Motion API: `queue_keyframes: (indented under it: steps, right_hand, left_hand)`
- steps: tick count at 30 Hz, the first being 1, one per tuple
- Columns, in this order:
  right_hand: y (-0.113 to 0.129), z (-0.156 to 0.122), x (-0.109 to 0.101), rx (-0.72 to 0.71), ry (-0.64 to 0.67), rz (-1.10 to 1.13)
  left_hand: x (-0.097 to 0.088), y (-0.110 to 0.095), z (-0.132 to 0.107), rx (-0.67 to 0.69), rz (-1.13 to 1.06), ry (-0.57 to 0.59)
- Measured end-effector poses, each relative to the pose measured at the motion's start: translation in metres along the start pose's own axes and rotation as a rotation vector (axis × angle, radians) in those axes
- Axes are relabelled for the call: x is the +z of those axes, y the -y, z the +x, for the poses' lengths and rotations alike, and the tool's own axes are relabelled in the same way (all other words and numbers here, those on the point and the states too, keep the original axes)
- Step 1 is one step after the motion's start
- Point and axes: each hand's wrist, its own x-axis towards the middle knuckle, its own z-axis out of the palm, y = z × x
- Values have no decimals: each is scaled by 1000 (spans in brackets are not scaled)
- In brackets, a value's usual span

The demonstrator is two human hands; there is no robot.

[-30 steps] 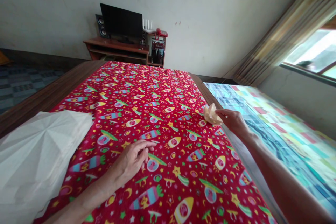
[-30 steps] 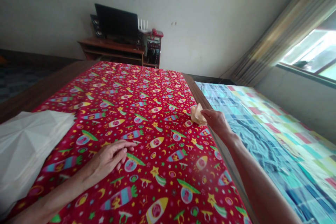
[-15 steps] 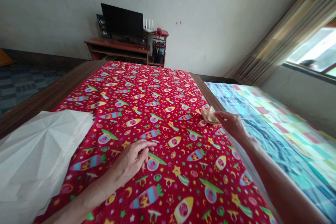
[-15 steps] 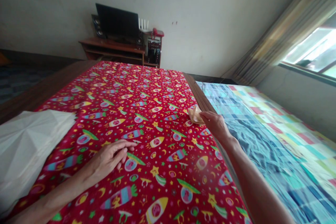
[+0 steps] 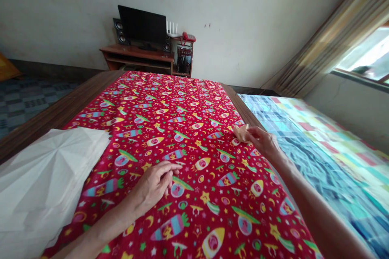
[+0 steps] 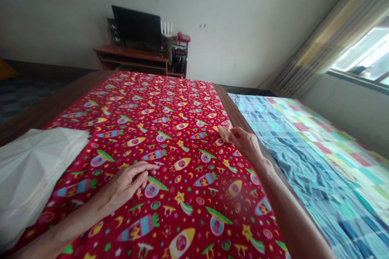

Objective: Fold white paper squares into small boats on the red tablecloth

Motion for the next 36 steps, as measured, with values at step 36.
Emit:
queue_keyframes:
  steps: [36]
  right_hand:
    - [15,-8,3,1,-18,159]
  left_hand:
    - [131,-50,240,447,266,-13]
